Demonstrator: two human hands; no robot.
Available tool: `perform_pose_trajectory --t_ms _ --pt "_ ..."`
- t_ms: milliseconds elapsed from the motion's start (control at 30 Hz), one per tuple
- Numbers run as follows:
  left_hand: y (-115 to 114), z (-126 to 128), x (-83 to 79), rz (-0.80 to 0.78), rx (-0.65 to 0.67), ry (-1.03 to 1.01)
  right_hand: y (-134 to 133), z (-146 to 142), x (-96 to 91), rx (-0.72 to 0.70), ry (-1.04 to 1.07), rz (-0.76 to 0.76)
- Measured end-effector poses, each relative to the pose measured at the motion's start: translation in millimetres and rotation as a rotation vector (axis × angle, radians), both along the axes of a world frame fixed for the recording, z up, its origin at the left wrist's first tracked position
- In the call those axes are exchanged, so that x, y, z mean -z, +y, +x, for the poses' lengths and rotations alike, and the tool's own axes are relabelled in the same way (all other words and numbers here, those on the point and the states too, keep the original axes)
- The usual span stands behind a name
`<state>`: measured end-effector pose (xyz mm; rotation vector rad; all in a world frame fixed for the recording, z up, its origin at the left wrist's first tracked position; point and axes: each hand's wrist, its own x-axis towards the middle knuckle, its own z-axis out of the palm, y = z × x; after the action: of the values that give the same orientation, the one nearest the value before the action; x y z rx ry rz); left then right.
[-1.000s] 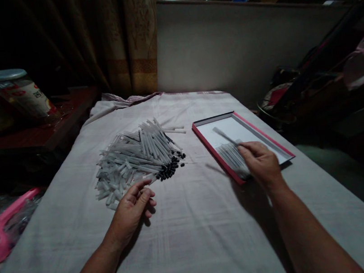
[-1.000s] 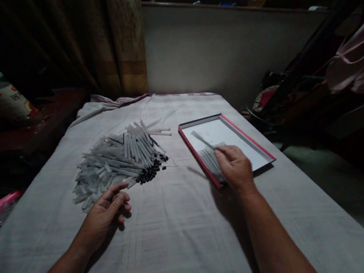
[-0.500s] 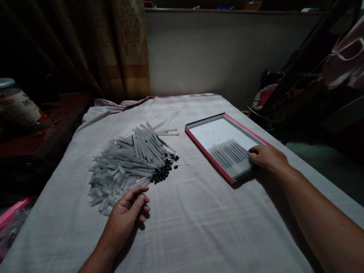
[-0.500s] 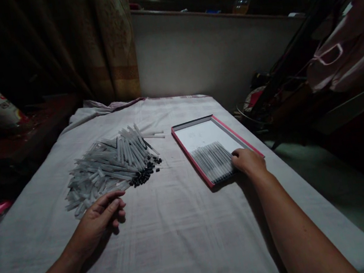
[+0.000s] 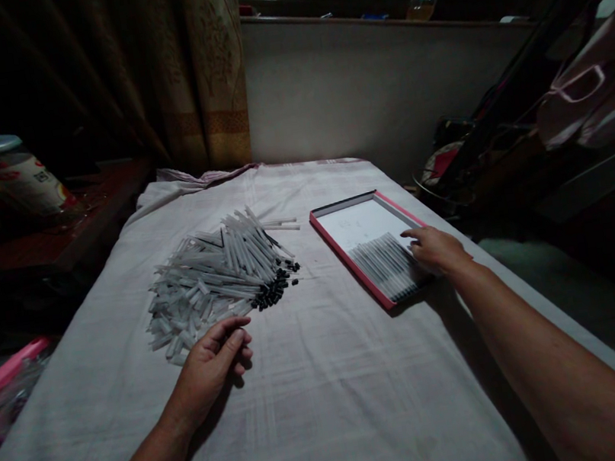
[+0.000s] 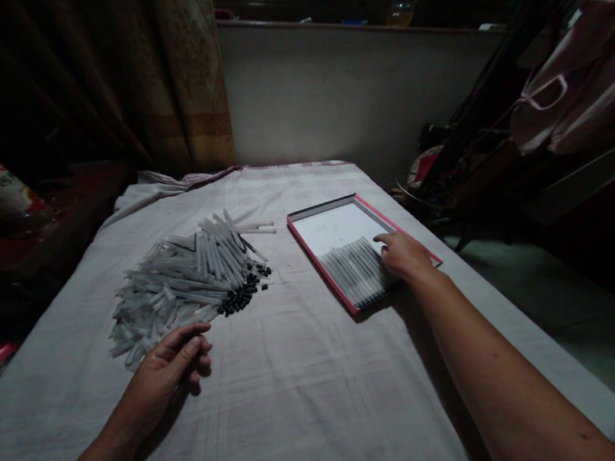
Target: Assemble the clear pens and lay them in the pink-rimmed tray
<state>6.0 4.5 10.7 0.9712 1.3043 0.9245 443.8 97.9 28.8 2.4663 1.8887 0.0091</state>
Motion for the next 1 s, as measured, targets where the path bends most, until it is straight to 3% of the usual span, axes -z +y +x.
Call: perform_pose_trajectory --t_ms 100,200,433,633,733,833,1000 --pt "-0.2 -0.2 0.2 -0.012 -0.003 -0.006 19.1 -4.2 0.2 -0.172 0.016 -0.005" --pt "-0.6 -1.9 1.8 -0.014 0.003 -0.022 31.7 -6.4 5.8 -0.247 0.021 -0.044" --pt "-0.3 -3.0 5.0 -0.008 0.015 -0.054 32.3 -10.2 15.4 -0.249 -0.018 -0.049" --pt "-0.6 -2.6 4.4 -0.016 0.013 -0.092 30.6 -28.6 0.9 -0.218 -0.061 0.000" --pt "-0.7 -3.1 5.2 -0.014 0.013 -0.105 30.2 -61.5 -12.2 -0.271 -0.050 0.106" --pt "-0.5 -3.5 5.4 -0.010 0.026 -0.108 25.5 -113.1 -20.6 -0.384 0.042 0.204" --pt "-0.1 -4.0 5.6 0.008 0.027 -0.112 8.5 -200.2 -15.4 -0.593 0.195 0.131"
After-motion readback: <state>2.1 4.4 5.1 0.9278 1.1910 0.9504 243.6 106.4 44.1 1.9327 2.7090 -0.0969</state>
